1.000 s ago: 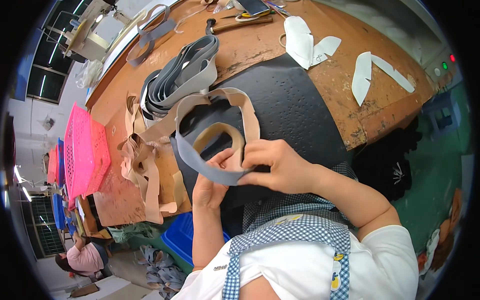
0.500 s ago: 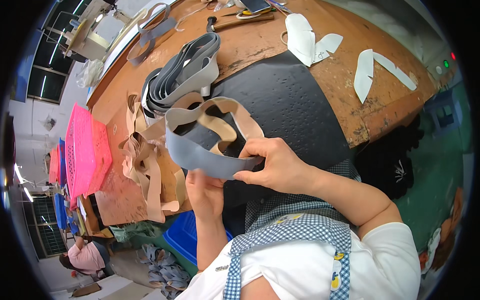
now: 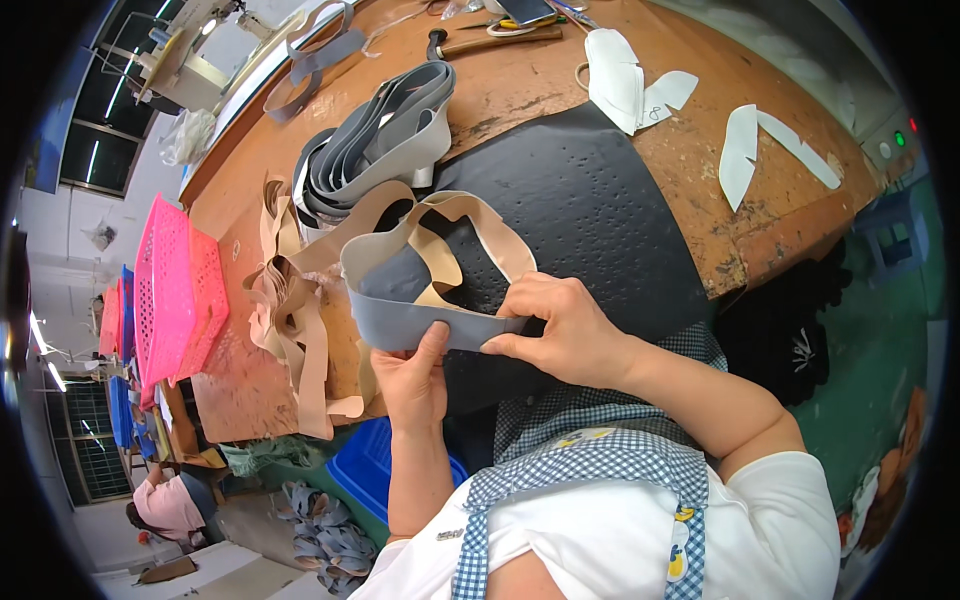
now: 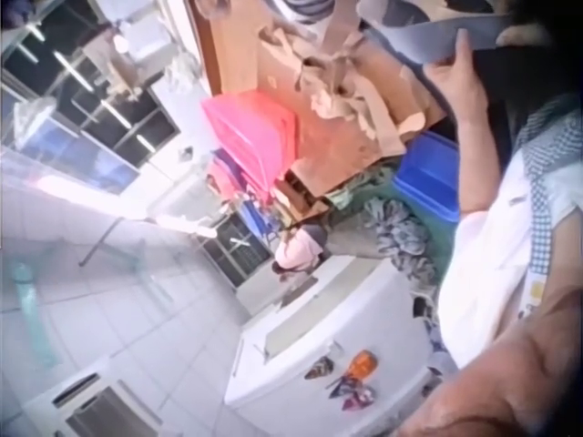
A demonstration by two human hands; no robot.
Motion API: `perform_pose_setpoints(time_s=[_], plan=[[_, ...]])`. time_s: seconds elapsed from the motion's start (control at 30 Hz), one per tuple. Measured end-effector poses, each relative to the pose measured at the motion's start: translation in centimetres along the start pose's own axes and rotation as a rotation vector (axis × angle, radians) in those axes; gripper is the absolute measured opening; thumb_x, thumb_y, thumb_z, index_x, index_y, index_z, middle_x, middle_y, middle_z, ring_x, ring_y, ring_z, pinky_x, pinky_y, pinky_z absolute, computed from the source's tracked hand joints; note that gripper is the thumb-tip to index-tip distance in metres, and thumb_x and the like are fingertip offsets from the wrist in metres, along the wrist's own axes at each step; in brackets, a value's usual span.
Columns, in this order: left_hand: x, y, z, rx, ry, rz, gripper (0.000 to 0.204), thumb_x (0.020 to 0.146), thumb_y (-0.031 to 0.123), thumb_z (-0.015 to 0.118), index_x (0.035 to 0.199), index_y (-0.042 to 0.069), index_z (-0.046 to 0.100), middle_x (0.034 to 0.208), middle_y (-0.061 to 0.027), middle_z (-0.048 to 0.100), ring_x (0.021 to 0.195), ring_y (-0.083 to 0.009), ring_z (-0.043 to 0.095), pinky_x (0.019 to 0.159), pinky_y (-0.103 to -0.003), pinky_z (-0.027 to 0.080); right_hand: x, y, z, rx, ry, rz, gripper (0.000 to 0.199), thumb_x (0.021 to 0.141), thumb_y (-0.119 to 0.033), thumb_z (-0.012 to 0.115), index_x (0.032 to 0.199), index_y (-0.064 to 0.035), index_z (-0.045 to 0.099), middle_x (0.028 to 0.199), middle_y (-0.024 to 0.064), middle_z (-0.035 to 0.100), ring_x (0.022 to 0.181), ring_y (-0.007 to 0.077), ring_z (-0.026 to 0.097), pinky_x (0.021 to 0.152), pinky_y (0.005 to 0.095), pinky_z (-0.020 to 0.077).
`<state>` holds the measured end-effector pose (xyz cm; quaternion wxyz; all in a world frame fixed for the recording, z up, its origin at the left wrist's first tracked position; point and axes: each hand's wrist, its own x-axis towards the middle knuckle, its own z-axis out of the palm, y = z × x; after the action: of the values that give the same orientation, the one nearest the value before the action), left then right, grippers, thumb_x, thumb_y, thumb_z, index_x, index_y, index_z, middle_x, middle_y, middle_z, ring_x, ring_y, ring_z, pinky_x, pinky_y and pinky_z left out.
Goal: Manual assembly and lining of shoe upper components at a factory workbench.
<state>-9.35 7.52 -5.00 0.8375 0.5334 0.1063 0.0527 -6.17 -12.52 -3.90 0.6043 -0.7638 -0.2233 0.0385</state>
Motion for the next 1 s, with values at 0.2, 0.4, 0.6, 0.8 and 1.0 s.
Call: perform_pose_setpoints(time_s=[0.2,0.4,0.6,0.8,1.0], plan=[[-1.8,0.1,2.0,0.317,-0.011,0.076,0.019,0.089,0.002,0.075,0.106,-0.004,0.069,0.097,-0.0061,0.072,0.084,-0.0123,0.067,0.078,-0.027,0.054,0.5,-1.2,-0.5,-0.376,0.011,-0.135,0.028,0.076,-0.023,0.084,0.076,-0.0016,0.066,0.071,0.0067,0.061,0.068,0.0247,0.056,0.068,0.0369,0.0432],[-0.7,0.8,1.1,0.194,-0.023,-0.007,0.021,0.092,0.007,0.073,0.109,-0.003,0.066,0.099,-0.0069,0.072,0.091,-0.0114,0.066,0.083,-0.026,0.053,0.2,-0.3,-1.1,-0.294,-0.049,-0.057,0.024,0.079,-0.019,0.082,0.076,-0.0004,0.066,0.070,0.0078,0.060,0.066,0.0222,0.055,0.065,0.0354,0.0435],[-1.0,0.1,0.7,0.151,-0.051,-0.050,0.023,0.089,0.005,0.076,0.110,-0.002,0.069,0.101,-0.0068,0.072,0.091,-0.0121,0.067,0.083,-0.027,0.053,0.9,-1.4,-0.3,0.049,-0.020,0.270,0.018,0.084,-0.014,0.079,0.083,0.0033,0.071,0.067,0.0062,0.063,0.057,0.0107,0.054,0.053,0.0275,0.0422],[-0.7,0.0,0.1,0.106,-0.003,-0.098,0.024,0.086,0.003,0.078,0.108,-0.002,0.070,0.100,-0.0063,0.072,0.086,-0.0110,0.066,0.082,-0.026,0.053,0.4,-0.5,0.4,-0.029,0.012,0.144,0.016,0.084,-0.011,0.078,0.081,0.0038,0.072,0.065,0.0086,0.066,0.058,0.0114,0.058,0.054,0.0269,0.0438],[-1.1,-0.1,0.1,0.168,0.037,-0.116,0.021,0.085,0.003,0.079,0.104,-0.002,0.073,0.096,-0.0058,0.073,0.083,-0.0106,0.065,0.080,-0.026,0.053,0.7,-1.3,0.4,-0.092,-0.026,0.160,0.015,0.084,-0.011,0.077,0.081,0.0031,0.072,0.067,0.0096,0.066,0.058,0.0134,0.058,0.053,0.0288,0.0439]])
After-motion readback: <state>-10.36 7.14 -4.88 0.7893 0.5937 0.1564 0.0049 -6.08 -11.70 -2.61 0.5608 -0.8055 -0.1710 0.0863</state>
